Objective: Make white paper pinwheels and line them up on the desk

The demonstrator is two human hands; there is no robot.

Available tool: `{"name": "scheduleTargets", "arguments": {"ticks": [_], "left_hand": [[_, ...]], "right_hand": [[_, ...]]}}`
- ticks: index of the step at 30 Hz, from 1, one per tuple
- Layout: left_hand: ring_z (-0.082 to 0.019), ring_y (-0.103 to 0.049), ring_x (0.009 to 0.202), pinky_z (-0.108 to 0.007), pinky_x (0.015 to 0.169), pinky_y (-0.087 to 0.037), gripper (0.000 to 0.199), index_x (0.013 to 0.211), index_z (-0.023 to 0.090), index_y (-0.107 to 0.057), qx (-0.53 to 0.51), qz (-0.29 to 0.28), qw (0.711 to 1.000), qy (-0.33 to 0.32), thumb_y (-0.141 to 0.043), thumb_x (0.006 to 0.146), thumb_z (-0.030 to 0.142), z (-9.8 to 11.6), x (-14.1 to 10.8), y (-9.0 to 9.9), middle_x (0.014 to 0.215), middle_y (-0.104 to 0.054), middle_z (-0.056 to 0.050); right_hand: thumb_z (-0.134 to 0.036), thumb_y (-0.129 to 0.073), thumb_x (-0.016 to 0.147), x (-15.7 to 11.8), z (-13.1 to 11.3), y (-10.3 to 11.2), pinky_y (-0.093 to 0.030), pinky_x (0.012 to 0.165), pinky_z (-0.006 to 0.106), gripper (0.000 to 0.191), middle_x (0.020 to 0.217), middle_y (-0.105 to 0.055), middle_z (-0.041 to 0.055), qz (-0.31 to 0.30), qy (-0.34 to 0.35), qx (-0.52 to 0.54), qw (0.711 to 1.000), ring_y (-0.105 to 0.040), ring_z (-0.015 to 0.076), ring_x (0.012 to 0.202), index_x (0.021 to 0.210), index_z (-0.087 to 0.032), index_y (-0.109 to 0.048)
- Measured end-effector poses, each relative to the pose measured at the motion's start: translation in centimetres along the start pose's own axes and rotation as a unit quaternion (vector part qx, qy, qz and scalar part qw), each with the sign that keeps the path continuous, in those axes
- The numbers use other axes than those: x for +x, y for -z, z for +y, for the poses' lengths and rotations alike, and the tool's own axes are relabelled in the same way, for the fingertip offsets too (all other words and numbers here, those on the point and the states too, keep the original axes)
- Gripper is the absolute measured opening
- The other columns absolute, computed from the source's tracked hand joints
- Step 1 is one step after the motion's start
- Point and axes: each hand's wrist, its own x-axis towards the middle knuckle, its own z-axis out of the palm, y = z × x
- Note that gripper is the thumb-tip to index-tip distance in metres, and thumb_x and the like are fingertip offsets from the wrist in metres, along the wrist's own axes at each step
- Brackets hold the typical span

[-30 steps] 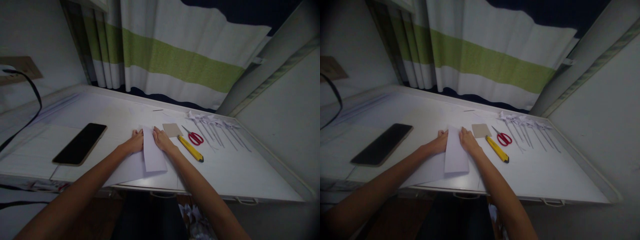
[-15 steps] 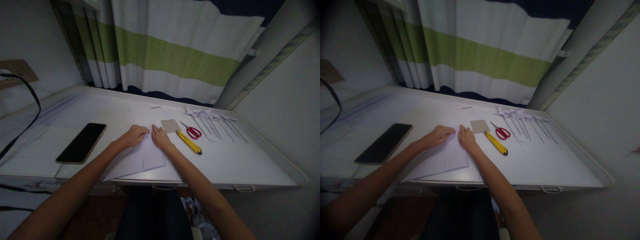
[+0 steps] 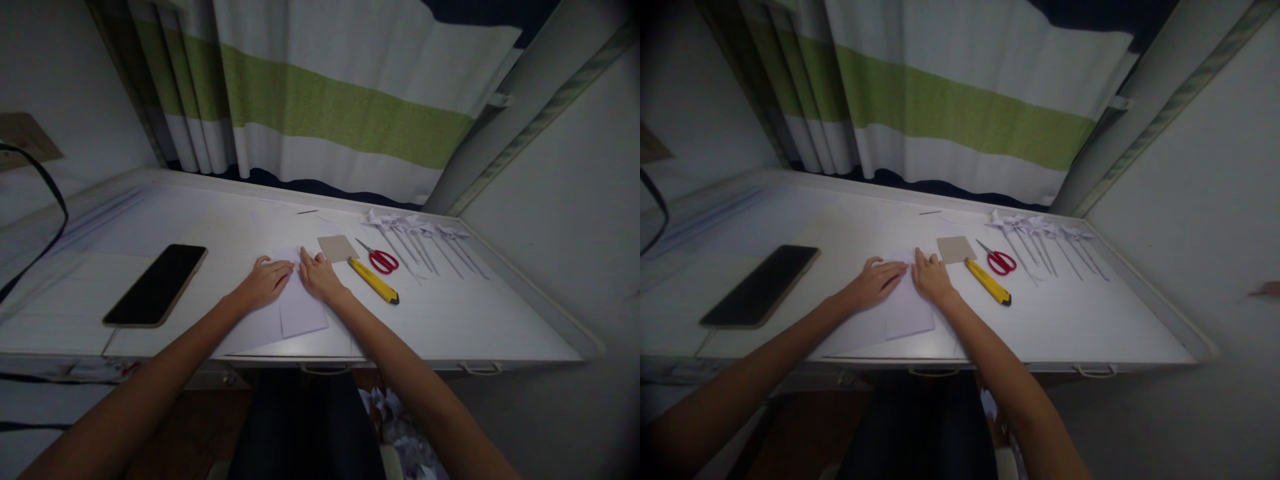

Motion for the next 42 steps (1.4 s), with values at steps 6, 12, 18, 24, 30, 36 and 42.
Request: {"name": "scheduleTargets", "arguments": {"ticks": [6, 12, 18, 24, 30, 36, 42], "left_hand": [[-0.016, -0.046, 0.106, -0.041, 0.091, -0.015, 0.031, 0.103, 0.020, -0.051, -0.002, -0.004, 1.000, 0.016, -0.026, 0.085, 0.025, 0.1, 0.1, 0.1, 0.113, -0.055, -0.006], [-0.017, -0.046, 0.105, -0.042, 0.088, -0.014, 0.030, 0.097, 0.019, -0.054, -0.017, -0.015, 0.999, 0.023, -0.027, 0.085, 0.026, 0.4, 0.2, 0.8, 0.110, -0.057, -0.006], [-0.016, -0.046, 0.105, -0.037, 0.088, -0.020, 0.031, 0.104, 0.018, -0.051, -0.017, -0.031, 0.999, -0.023, -0.028, 0.083, 0.019, 1.0, 2.6, 0.8, 0.113, -0.054, -0.007], [-0.015, -0.047, 0.104, -0.031, 0.083, -0.028, 0.035, 0.106, 0.016, -0.048, -0.023, -0.101, 0.994, -0.042, -0.032, 0.076, 0.009, 0.5, 5.2, 0.1, 0.114, -0.053, -0.008], [-0.018, -0.034, 0.117, -0.049, 0.093, -0.009, 0.037, 0.120, 0.022, -0.036, -0.018, -0.107, 0.994, -0.025, -0.022, 0.086, 0.026, 0.8, 4.4, -0.9, 0.127, -0.040, -0.008], [-0.020, -0.028, 0.121, -0.053, 0.093, 0.006, 0.043, 0.124, 0.026, -0.031, -0.005, -0.127, 0.991, 0.042, -0.013, 0.087, 0.037, 0.3, 4.4, -0.8, 0.130, -0.036, -0.004], [-0.022, -0.025, 0.122, -0.056, 0.092, 0.008, 0.045, 0.124, 0.029, -0.032, 0.009, -0.149, 0.986, 0.068, -0.009, 0.086, 0.038, -1.0, 5.1, -0.8, 0.131, -0.035, -0.001]], "right_hand": [[-0.032, -0.018, 0.087, -2.1, 0.6, 0.9, -0.031, 0.078, 0.038, 0.052, 0.104, -0.055, 0.0168, -0.026, 0.037, 0.013, 0.999, -0.039, 0.0250, 0.095, 0.130, -0.005, -0.019], [-0.032, -0.018, 0.087, -3.1, 0.7, 1.6, -0.030, 0.078, 0.038, 0.050, 0.109, -0.051, 0.0168, -0.048, 0.036, 0.008, 0.998, -0.040, 0.0243, 0.094, 0.131, -0.007, -0.019], [-0.032, -0.018, 0.087, -3.0, 0.4, 1.3, -0.030, 0.079, 0.039, 0.051, 0.109, -0.052, 0.0160, -0.039, 0.028, 0.001, 0.999, -0.038, 0.0252, 0.096, 0.131, -0.006, -0.017], [-0.031, -0.018, 0.086, -3.2, 0.1, 0.9, -0.030, 0.077, 0.040, 0.055, 0.114, -0.048, 0.0188, -0.023, 0.023, -0.004, 0.999, -0.038, 0.0256, 0.094, 0.131, -0.002, -0.009], [-0.031, -0.018, 0.086, -3.5, 0.3, 0.8, -0.030, 0.077, 0.040, 0.055, 0.124, -0.038, 0.0207, -0.022, 0.032, 0.009, 0.999, -0.036, 0.0249, 0.094, 0.131, -0.001, -0.007], [-0.033, -0.019, 0.086, -3.6, 0.4, 1.1, -0.029, 0.078, 0.041, 0.053, 0.129, -0.034, 0.0171, -0.042, 0.028, 0.025, 0.998, -0.036, 0.0245, 0.096, 0.131, -0.006, -0.011], [-0.034, -0.017, 0.086, -4.1, 0.9, 1.4, -0.030, 0.076, 0.042, 0.053, 0.137, -0.019, 0.0131, -0.055, 0.048, 0.021, 0.997, -0.036, 0.0262, 0.098, 0.132, -0.010, -0.010]]}}
